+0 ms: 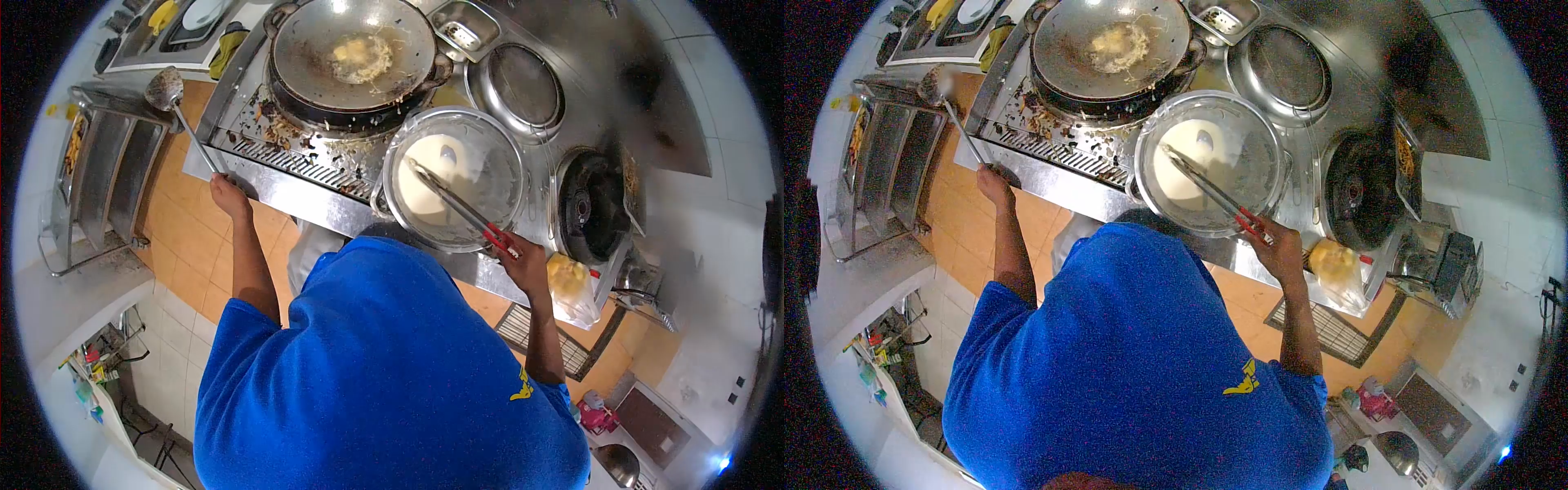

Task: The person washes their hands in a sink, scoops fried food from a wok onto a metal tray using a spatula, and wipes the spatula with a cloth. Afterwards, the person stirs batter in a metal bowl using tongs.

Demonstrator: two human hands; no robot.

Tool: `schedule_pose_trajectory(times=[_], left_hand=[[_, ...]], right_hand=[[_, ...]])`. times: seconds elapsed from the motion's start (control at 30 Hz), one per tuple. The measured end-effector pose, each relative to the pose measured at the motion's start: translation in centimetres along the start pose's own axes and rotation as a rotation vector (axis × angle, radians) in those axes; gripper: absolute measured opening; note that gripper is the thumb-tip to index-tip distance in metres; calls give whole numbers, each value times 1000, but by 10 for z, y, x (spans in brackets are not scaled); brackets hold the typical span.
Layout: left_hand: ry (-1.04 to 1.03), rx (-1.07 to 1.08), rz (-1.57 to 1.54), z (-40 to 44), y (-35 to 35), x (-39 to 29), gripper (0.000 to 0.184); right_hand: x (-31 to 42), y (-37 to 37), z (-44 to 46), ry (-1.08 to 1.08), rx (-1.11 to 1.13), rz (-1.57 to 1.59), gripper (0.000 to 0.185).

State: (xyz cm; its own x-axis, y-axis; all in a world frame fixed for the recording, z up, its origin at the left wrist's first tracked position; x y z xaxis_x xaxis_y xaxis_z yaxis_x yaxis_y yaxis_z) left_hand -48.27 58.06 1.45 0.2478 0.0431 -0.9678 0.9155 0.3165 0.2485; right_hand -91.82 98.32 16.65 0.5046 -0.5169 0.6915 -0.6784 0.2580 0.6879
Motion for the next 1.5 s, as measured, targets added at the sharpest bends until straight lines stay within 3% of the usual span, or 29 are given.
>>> schedule_pose_trajectory(times=[0.2,0.33,0.43,0.53,0.63,0.9,1.03,1.17,1.37,1.47,1.5], left_hand=[[53,-44,-16,-11,2,-20,31],[74,-34,-126,-3,-1,-3,30],[83,-21,-203,-5,-3,-3,29],[66,-30,-213,-4,-1,-1,29],[49,-60,-176,-4,1,-3,30],[-34,-49,-71,-5,1,-14,31],[31,7,-57,-7,0,-14,30],[184,67,-236,-6,-6,0,28],[70,97,-90,-2,-5,0,29],[36,58,-33,-4,-4,-10,30],[-64,64,59,-4,-6,-15,30]], right_hand=[[24,16,12,49,-27,-64,31],[84,38,52,234,-130,-187,29],[111,29,93,393,-197,-392,37],[137,11,130,346,-134,-509,38],[151,10,145,489,-234,-448,41],[148,54,108,389,-348,-402,44],[113,69,65,259,-307,-381,44],[72,63,23,135,-246,-306,42],[24,21,1,114,-196,-302,41],[10,1,4,9,-124,-272,41],[9,0,4,-43,-60,-222,41]])
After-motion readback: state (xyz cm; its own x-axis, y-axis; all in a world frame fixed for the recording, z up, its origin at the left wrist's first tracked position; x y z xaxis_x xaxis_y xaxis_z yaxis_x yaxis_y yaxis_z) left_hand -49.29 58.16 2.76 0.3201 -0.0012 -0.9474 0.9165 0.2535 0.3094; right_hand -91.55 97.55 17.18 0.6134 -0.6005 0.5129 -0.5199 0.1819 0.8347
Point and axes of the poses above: each hand's wrist, its own z-axis towards the middle knuckle, its own y-axis out of the back of the hand, x = y × z, the point moved 8 cm from there along z, towards the middle knuckle, and after that the axes turned 8 degrees about z, right-handed, at the moved point
